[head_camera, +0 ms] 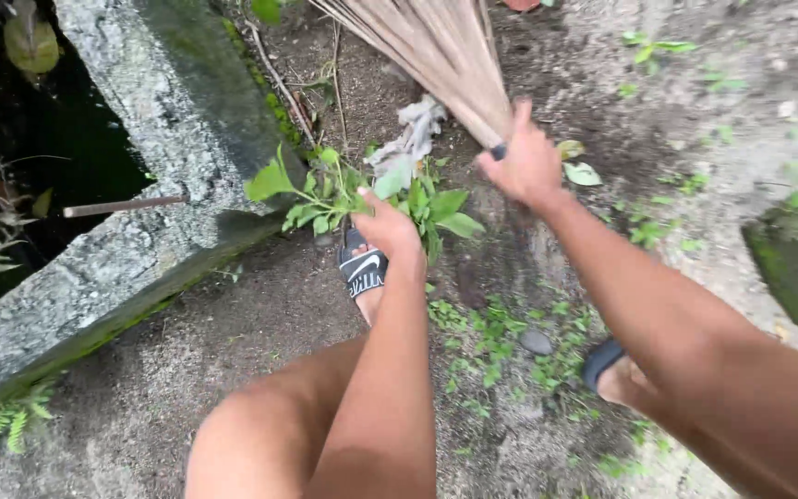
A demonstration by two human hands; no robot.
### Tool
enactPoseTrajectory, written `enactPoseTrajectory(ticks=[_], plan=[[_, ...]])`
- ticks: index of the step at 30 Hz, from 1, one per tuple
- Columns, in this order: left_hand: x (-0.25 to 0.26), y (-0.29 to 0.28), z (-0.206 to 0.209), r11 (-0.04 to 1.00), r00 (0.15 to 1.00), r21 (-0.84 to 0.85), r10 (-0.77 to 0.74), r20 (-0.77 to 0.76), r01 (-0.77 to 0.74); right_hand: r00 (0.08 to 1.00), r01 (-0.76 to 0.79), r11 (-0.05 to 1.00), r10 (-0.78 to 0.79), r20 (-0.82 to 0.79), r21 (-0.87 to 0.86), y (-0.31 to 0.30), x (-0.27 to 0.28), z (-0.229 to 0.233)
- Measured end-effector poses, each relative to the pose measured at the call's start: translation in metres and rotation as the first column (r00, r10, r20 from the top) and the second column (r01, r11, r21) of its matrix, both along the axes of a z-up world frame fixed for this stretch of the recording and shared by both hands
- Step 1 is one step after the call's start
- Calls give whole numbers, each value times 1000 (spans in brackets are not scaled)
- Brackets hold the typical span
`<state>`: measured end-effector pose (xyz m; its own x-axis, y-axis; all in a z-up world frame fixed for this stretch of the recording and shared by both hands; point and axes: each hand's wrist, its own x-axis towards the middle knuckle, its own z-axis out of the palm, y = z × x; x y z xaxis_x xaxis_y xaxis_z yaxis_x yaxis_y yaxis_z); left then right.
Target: Sweeping the dirt ground and pulling weeds near a concrete well using a palm broom.
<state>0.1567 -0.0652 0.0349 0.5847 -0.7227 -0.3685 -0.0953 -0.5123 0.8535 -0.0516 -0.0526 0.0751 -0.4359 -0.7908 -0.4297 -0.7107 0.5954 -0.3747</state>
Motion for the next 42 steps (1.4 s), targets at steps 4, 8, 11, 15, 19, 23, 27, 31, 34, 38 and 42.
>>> enactPoseTrajectory(ticks=[4,8,11,15,19,23,27,31,34,38,42], plan=[[-8,24,91,958,970,269,151,-192,-96,977,-127,972,158,-143,200,35,-30,169],[-3,66,142,935,995,351,72,-75,-41,972,-148,874,215,-96,463,92,-46,291],[16,54,207,942,994,336,42,-102,-5,976,-168,808,216,-18,565,132,-40,388],[35,26,299,917,962,389,19,-273,93,994,-110,799,75,83,592,166,-38,532],[33,-3,307,964,976,209,-132,-174,167,987,90,790,-154,54,606,166,-56,568],[34,4,349,994,982,38,-91,-166,98,993,-18,941,-23,116,338,126,-87,490],[44,5,362,998,986,-43,48,-162,-55,894,-223,865,-2,449,449,126,-98,347],[71,55,392,998,994,20,63,-95,-61,833,-310,889,83,547,338,203,-112,434],[87,141,399,950,953,-161,237,-188,-268,871,-379,832,172,461,405,256,-155,538],[91,196,423,913,916,77,402,-13,-400,922,-85,858,-124,366,506,274,-203,572],[105,250,393,891,865,83,453,-215,-446,834,93,919,-282,474,383,272,-258,430]])
